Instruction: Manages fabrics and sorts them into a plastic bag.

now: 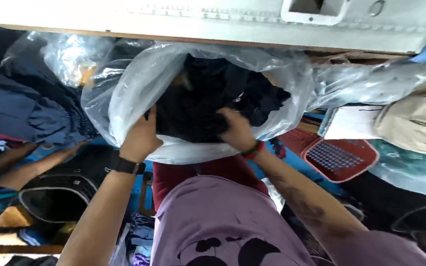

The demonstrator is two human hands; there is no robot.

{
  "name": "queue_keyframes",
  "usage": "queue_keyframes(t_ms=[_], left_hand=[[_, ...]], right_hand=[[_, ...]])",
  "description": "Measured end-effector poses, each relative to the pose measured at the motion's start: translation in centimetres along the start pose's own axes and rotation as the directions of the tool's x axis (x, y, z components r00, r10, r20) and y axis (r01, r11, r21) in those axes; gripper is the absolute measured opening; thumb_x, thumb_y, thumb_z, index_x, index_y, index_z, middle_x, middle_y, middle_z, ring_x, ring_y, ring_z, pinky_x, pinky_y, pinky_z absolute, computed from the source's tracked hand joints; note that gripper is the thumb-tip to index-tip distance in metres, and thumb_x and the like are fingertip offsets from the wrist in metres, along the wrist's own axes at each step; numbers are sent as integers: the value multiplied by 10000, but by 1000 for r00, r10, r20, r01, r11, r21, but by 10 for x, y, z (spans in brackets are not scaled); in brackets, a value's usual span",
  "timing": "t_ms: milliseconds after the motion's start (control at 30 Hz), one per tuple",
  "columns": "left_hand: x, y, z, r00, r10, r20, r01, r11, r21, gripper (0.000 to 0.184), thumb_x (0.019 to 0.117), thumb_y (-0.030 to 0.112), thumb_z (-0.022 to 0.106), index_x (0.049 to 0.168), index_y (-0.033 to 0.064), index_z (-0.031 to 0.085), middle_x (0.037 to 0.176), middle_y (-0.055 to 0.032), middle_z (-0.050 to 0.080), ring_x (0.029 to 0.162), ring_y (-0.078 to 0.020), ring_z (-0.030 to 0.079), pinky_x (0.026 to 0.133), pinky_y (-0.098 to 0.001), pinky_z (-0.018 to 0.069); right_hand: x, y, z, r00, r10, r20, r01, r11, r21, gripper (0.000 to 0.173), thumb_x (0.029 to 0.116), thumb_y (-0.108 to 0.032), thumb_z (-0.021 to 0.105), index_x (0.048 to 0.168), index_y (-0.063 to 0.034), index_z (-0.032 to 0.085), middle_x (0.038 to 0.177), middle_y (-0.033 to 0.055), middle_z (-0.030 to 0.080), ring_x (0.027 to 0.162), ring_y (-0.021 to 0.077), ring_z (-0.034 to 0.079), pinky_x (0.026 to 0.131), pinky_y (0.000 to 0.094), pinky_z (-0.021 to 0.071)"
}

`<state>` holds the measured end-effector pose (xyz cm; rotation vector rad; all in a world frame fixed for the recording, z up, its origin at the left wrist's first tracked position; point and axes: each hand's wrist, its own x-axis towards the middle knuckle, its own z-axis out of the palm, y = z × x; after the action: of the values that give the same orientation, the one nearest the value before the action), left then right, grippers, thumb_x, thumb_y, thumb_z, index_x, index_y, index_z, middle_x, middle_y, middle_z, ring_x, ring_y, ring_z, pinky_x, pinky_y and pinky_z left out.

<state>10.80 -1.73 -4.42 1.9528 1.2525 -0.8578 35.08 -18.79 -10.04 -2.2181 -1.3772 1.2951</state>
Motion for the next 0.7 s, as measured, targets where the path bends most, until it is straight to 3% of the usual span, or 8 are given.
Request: queue_keyframes(t_ms=[133,267,333,400,467,533,633,700], left_hand=[[-5,-7,10,998,-5,56,4,1000,19,1154,685,231,940,1611,76,267,1413,-366,484,1240,-541,544,958,-701,479],[-1,-9,17,998,37,59,-39,998,39,1121,676,223,941,1599,105,317,1427,-369,465,1221,-540,553,937,-704,488],[-1,-11,20,991,43,130,-55,994,93,964,739,241,898,1561,124,409,1483,-322,443,1278,-514,526,962,-681,487],[-8,-12,28,968,61,244,-98,985,143,638,851,252,802,1437,131,582,1505,-252,480,1367,-492,456,1017,-688,442],[-21,-11,38,921,117,371,-182,972,147,390,900,242,720,1261,96,712,1226,-230,687,1231,-478,577,962,-698,458],[-29,-1,47,848,151,509,-258,955,146,330,897,195,688,1206,88,733,1143,-215,711,1183,-461,606,963,-694,450],[-37,12,54,799,214,561,-337,934,123,318,898,140,678,1207,92,733,1148,-207,706,1176,-440,605,1034,-667,404],[-38,14,47,813,233,534,-335,937,100,286,902,126,671,1178,79,733,1141,-214,703,1156,-435,619,1052,-665,391]], right_hand=[[-28,34,-74,943,89,-319,-27,981,192,770,775,-120,838,1431,-20,447,1232,221,643,1082,315,672,915,547,563],[-37,24,-120,896,6,-443,48,992,112,744,814,-237,806,1404,-5,417,1235,144,619,1109,124,636,976,337,534],[-35,15,-124,897,-58,-438,94,994,61,698,825,-253,801,1373,0,450,1194,155,633,1073,134,646,956,337,538],[-30,16,-122,899,-114,-423,143,989,37,666,834,-256,802,1360,-2,483,1179,172,648,1054,173,662,942,375,549],[-24,20,-123,902,-104,-419,134,990,43,679,834,-255,802,1380,-18,476,1194,161,648,1060,167,663,944,376,548],[-15,18,-128,893,-74,-443,114,991,64,692,829,-219,801,1385,-1,453,1209,156,637,1081,135,651,958,331,539],[3,9,-136,871,-129,-475,167,985,37,705,817,-218,802,1355,87,463,1230,216,628,1130,136,623,1008,284,503],[-2,-1,-139,913,-166,-372,156,986,-57,653,854,-257,771,1362,30,476,1213,239,630,1098,270,646,963,441,530]])
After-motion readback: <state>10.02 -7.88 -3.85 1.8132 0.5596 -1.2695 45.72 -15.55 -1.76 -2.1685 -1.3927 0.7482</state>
